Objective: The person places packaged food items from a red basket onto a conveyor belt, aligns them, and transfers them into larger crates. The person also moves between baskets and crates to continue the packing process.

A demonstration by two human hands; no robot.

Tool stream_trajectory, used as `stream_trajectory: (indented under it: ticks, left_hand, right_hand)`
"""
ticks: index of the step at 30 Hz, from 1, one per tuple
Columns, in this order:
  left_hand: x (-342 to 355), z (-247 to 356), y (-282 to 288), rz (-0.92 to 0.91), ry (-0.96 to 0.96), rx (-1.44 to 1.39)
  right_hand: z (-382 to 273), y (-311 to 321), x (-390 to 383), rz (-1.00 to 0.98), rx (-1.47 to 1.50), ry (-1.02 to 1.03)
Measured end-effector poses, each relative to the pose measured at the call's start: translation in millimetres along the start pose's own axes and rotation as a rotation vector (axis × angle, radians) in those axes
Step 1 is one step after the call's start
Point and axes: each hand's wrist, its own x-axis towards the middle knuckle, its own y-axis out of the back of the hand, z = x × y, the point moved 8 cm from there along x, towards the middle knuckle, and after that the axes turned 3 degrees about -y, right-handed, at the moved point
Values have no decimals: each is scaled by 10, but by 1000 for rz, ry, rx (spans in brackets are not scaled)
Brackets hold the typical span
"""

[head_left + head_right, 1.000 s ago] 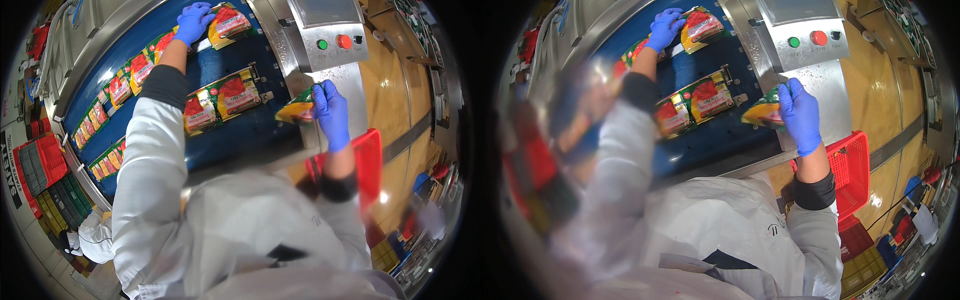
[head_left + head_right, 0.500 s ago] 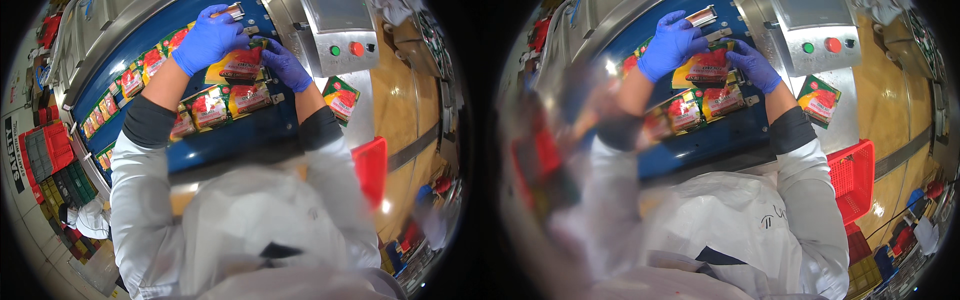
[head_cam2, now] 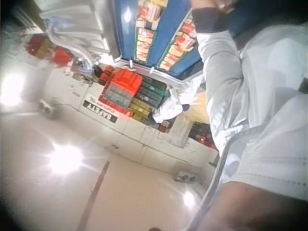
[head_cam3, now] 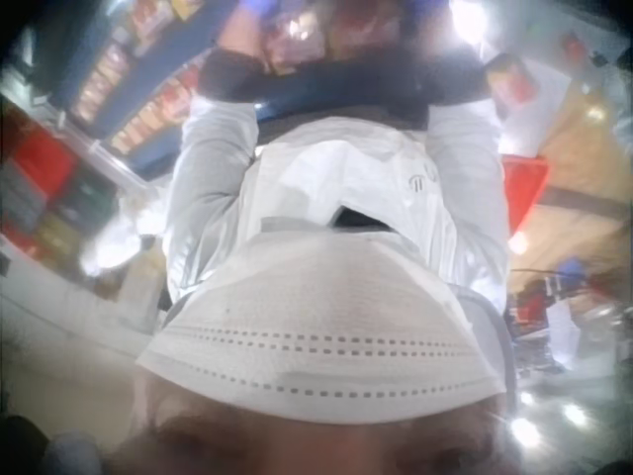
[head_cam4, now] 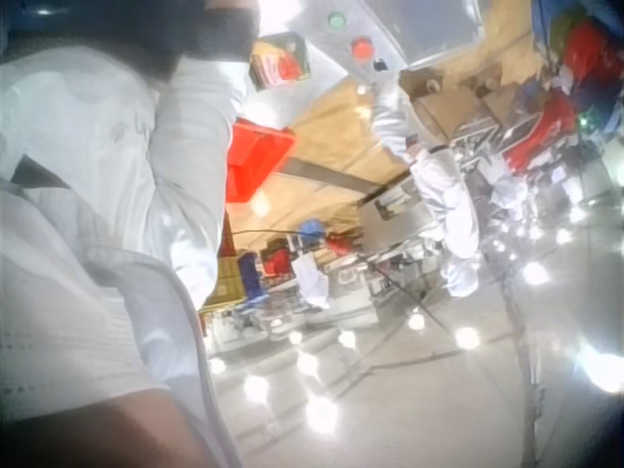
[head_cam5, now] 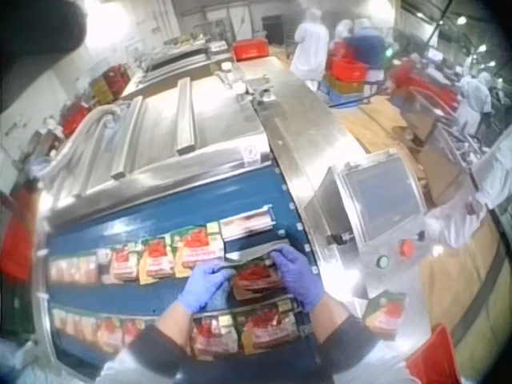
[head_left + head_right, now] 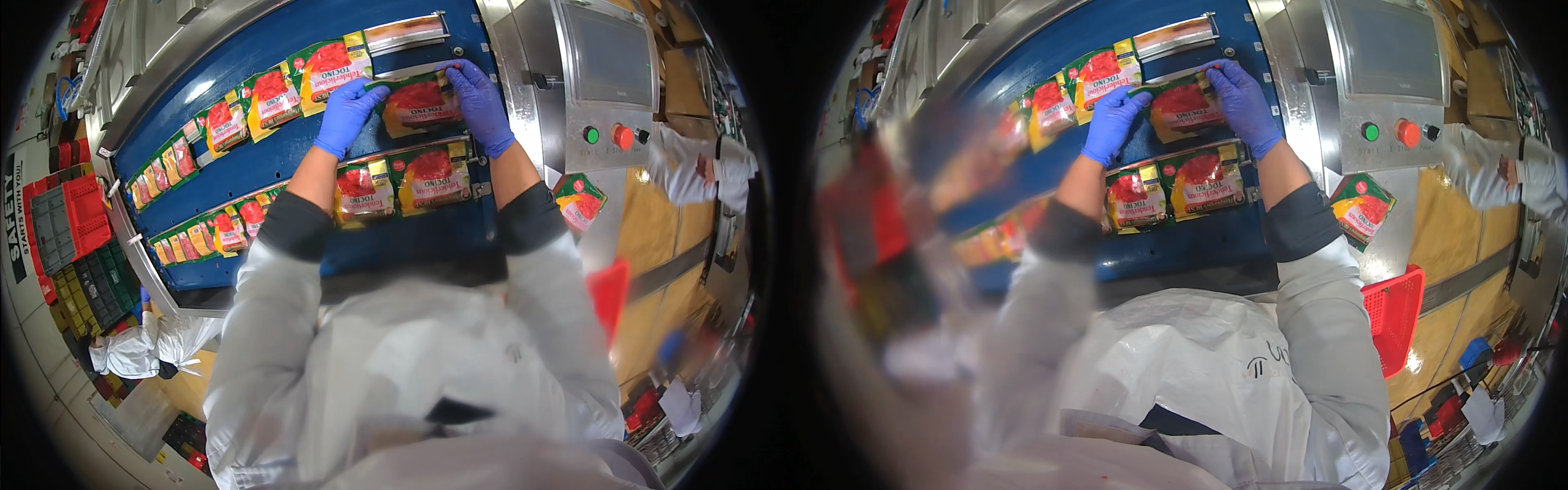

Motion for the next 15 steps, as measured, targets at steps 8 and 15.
stream_trajectory:
  ticks: [8,15]
  left_hand:
    - [527,413,383,386,-201,508]
    - [828,610,377,462,-410,1194]
  right_hand:
    - [-222,-178,684,247,-663,159]
    - [-208,-313,1014,418,-1324,261]
